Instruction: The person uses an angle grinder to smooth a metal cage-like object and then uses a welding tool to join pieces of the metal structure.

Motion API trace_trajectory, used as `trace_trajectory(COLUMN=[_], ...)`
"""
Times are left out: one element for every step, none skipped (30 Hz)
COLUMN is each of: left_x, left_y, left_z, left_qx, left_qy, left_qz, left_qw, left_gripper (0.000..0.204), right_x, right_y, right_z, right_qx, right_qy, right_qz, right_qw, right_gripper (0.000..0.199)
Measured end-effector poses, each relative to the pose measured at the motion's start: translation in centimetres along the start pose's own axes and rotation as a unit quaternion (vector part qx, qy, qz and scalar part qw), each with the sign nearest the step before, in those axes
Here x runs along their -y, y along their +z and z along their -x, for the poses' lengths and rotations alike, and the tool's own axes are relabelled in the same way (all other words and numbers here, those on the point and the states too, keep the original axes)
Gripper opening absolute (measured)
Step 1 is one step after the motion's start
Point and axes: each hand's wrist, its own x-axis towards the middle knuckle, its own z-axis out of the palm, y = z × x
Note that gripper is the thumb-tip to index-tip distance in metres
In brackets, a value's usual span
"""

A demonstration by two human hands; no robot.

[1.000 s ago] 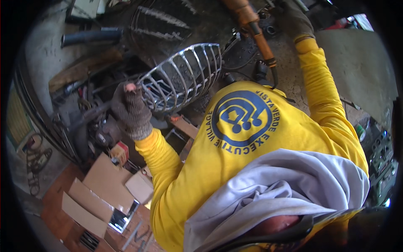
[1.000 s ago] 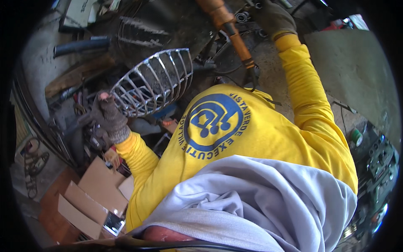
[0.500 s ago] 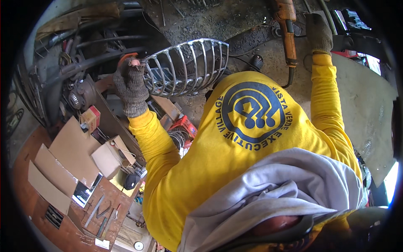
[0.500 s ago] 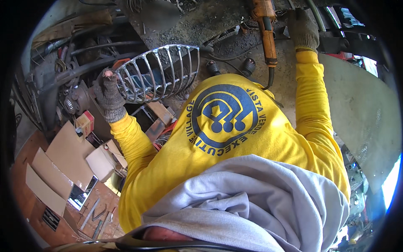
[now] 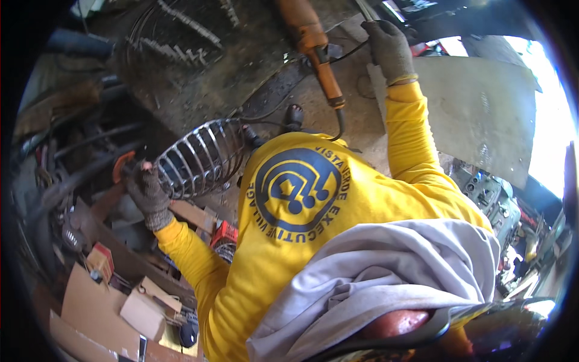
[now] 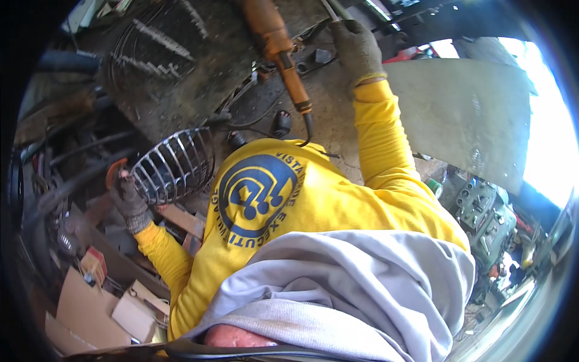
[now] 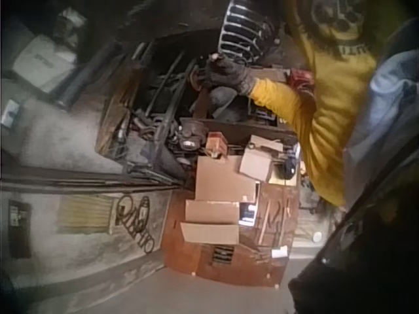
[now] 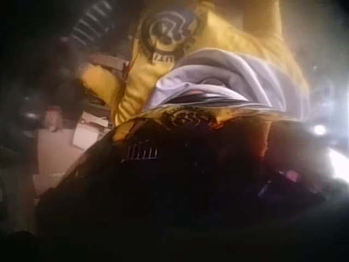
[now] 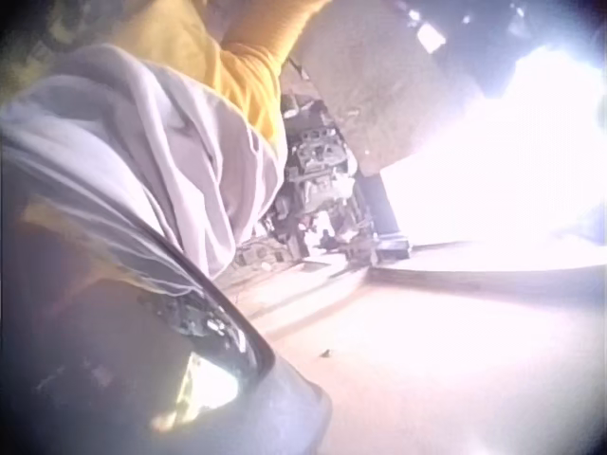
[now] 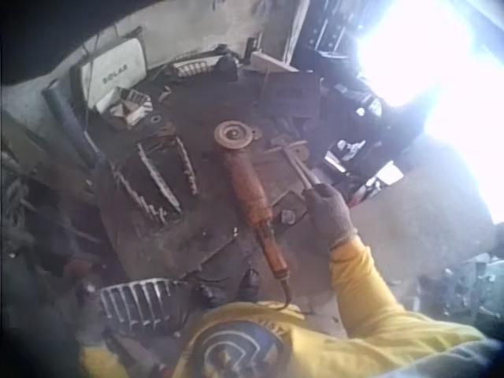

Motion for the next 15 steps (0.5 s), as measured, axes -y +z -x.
trace_trajectory(left_x=[-0.4, -0.5, 0.0, 0.6, 1.0, 1.4, 1.4, 1.7, 1.6, 1.6, 1.4, 0.1, -1.1, -1.5, -1.1], left_y=[0.0, 0.5, 0.9, 1.2, 1.3, 1.1, 0.3, 0.1, -0.2, 0.4, 0.6, 1.4, 3.3, 3.2, 3.8], left_z=[-0.2, -0.6, -0.7, -0.6, -0.6, -0.3, -0.5, -0.2, -0.2, -0.3, -0.1, 0.8, -0.4, 0.6, 0.6], left_qx=[0.018, 0.035, 0.035, 0.016, 0.003, -0.012, 0.027, 0.040, 0.058, 0.082, 0.102, 0.093, 0.103, 0.062, 0.031], left_qy=[-0.012, -0.023, -0.021, 0.025, 0.045, 0.064, 0.085, 0.084, 0.086, 0.068, 0.045, 0.020, -0.002, -0.018, -0.035], left_qz=[-0.039, -0.078, -0.069, -0.090, -0.100, -0.111, -0.190, -0.220, -0.251, -0.224, -0.203, -0.204, -0.159, -0.190, -0.187], left_qw=[0.999, 0.996, 0.997, 0.996, 0.994, 0.992, 0.978, 0.971, 0.962, 0.969, 0.973, 0.974, 0.982, 0.980, 0.981], left_gripper=[0.032, 0.034, 0.034, 0.036, 0.037, 0.038, 0.040, 0.041, 0.043, 0.043, 0.043, 0.042, 0.041, 0.040, 0.041], right_x=[-0.4, -0.8, -0.8, -0.9, -1.0, -1.1, -1.0, -0.4, 0.2, 0.9, 2.0, 1.2, 4.5, 4.4, 5.4], right_y=[0.2, 0.3, 0.5, 0.8, 0.9, 1.4, 2.3, 2.5, 2.3, 1.7, 1.3, 2.5, 0.4, 1.1, 0.8], right_z=[0.2, 0.5, 1.1, 1.5, 1.7, 2.2, 2.9, 3.2, 4.1, 5.2, 5.8, 6.2, 6.3, 6.4, 6.9], right_qx=[-0.051, -0.060, -0.093, -0.120, -0.120, -0.130, -0.135, -0.160, -0.131, -0.100, -0.012, 0.034, 0.117, 0.201, 0.266], right_qy=[0.006, 0.004, -0.027, -0.057, -0.063, -0.095, -0.121, -0.182, -0.153, -0.119, -0.157, -0.165, -0.152, -0.088, -0.034], right_qz=[-0.036, -0.032, -0.047, -0.064, -0.061, -0.090, -0.124, -0.166, -0.238, -0.309, -0.344, -0.391, -0.405, -0.440, -0.440], right_qw=[0.998, 0.998, 0.994, 0.989, 0.989, 0.983, 0.976, 0.956, 0.950, 0.938, 0.926, 0.905, 0.894, 0.871, 0.857], right_gripper=[0.021, 0.021, 0.021, 0.021, 0.021, 0.020, 0.018, 0.017, 0.018, 0.018, 0.019, 0.025, 0.030, 0.032, 0.033])
